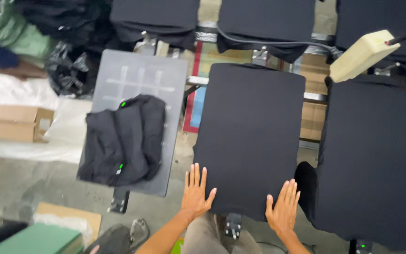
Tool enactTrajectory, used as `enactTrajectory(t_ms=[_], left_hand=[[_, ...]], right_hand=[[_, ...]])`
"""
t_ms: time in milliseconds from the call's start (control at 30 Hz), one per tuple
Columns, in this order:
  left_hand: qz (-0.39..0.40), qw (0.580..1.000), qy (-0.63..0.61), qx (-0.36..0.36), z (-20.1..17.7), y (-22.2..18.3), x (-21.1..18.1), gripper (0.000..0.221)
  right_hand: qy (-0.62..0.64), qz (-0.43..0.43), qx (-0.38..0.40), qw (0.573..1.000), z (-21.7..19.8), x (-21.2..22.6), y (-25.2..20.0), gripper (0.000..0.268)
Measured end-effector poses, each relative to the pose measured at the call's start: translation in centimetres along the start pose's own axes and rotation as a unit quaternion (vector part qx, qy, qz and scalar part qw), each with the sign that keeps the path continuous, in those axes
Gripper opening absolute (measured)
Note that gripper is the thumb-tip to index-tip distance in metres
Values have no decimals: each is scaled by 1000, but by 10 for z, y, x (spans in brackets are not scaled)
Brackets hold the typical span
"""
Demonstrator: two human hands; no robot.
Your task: The person picks up black garments and carefully slides them onto screen printing plates, smoothing the fabric by hand to ensure a flat surface.
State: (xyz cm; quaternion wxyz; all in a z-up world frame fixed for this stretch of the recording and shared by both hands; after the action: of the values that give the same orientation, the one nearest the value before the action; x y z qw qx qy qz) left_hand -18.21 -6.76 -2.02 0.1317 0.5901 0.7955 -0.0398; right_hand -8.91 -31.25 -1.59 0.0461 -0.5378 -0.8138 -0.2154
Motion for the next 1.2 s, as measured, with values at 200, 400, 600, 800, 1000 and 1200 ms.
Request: enactTrajectory(t_ms=[200, 400, 600, 800, 1000, 1200], left_hand=[[-23, 996, -54, -62, -30, -19, 3, 67], [-81, 982, -157, -61, -16, -68, 14, 64], [-27, 931, -350, 97, -52, -156, 63, 20], [-111, 972, -186, 97, -81, -219, 259, 21], [-219, 955, -145, 139, -135, -273, 427, 44], [-368, 894, -213, 140, -163, -279, 509, 51]], right_hand=[[-48, -59, -31, 997, 1, 1, -35, 67], [-66, -8, 6, 998, 2, 0, -44, 70], [40, 39, -45, 997, -2, 95, -55, 50], [266, 39, -10, 963, 48, 324, -44, 36], [294, 114, -46, 948, 98, 442, 20, 53], [202, 263, 153, 931, 155, 484, 15, 38]])
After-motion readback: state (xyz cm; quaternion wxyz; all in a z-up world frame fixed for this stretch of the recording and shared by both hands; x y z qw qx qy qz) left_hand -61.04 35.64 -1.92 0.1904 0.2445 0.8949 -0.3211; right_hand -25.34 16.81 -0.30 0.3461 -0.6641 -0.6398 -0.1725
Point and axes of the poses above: each hand's wrist, its own y-axis towards the middle knuckle, its own z-axis out of the palm, x = y × z, the point moved 10 cm from there along y, towards the middle knuckle, and after that the axes turned 14 degrees about -x, right-handed, at the moved point
